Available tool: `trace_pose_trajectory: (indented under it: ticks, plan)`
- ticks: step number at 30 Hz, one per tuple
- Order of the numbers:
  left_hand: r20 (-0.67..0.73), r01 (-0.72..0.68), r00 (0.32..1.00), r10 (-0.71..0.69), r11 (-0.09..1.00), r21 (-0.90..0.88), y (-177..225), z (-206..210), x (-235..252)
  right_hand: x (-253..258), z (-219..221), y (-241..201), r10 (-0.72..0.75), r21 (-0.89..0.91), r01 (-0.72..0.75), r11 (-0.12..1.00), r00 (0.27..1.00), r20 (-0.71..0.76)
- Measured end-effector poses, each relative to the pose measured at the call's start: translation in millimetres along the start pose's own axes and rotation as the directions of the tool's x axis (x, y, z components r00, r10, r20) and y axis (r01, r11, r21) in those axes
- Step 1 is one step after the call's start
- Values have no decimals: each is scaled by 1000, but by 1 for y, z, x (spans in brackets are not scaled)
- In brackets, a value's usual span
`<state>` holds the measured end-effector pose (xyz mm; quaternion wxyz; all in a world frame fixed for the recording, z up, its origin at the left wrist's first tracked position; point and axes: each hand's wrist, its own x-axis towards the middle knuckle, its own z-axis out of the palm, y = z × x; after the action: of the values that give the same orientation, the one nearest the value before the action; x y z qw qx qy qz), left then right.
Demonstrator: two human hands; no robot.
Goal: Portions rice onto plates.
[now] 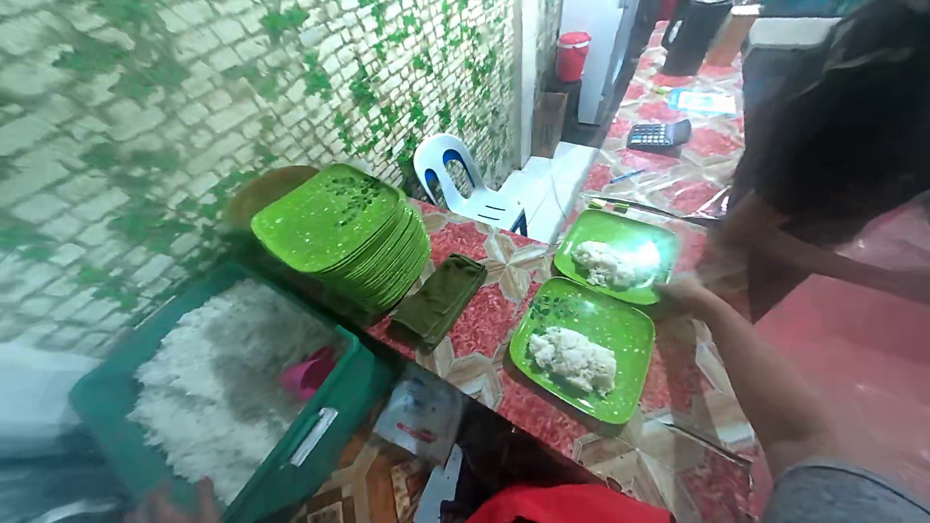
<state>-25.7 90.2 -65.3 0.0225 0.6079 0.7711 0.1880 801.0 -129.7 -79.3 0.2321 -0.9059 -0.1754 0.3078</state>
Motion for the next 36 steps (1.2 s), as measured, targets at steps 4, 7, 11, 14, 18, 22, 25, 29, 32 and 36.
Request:
trace_pose_trajectory:
  ticks: [4,7,11,14,18,22,25,29,32,36]
  plan:
    - [1,-61,998,61,997,-55,0,-8,-3,-45,-5,-50,-77,-212,52,976,991,-111]
    - [9,-45,999,46,993,-113,4,-15,-4,-101,29,-131,-338,-165,330,930,941,-22]
    - [-17,-59,998,57,986,-154,-16,-4,4,-204,149,-245,-710,14,763,646,594,379]
    - [-36,-73,997,68,983,-169,-23,5,7,-269,261,-322,-760,124,932,342,196,620]
    - [-9,-70,998,69,976,-209,-24,3,9,-321,381,-412,-681,-141,988,59,143,718]
    - [-42,-75,997,67,973,-217,-25,7,7,-301,452,-446,-602,-432,898,-90,297,742]
    - [-47,-82,996,73,968,-238,-26,9,7,-290,472,-450,-546,-340,921,-190,188,816]
    - [-33,-46,999,39,966,-253,-21,6,7,-299,489,-468,-465,-78,973,-218,-33,885]
    - [-59,-46,998,32,965,-258,-20,5,7,-321,483,-480,-327,-32,987,-157,-22,945]
    - [-56,-5,998,-9,968,-250,-20,9,5,-284,513,-492,-271,20,996,-91,-44,961]
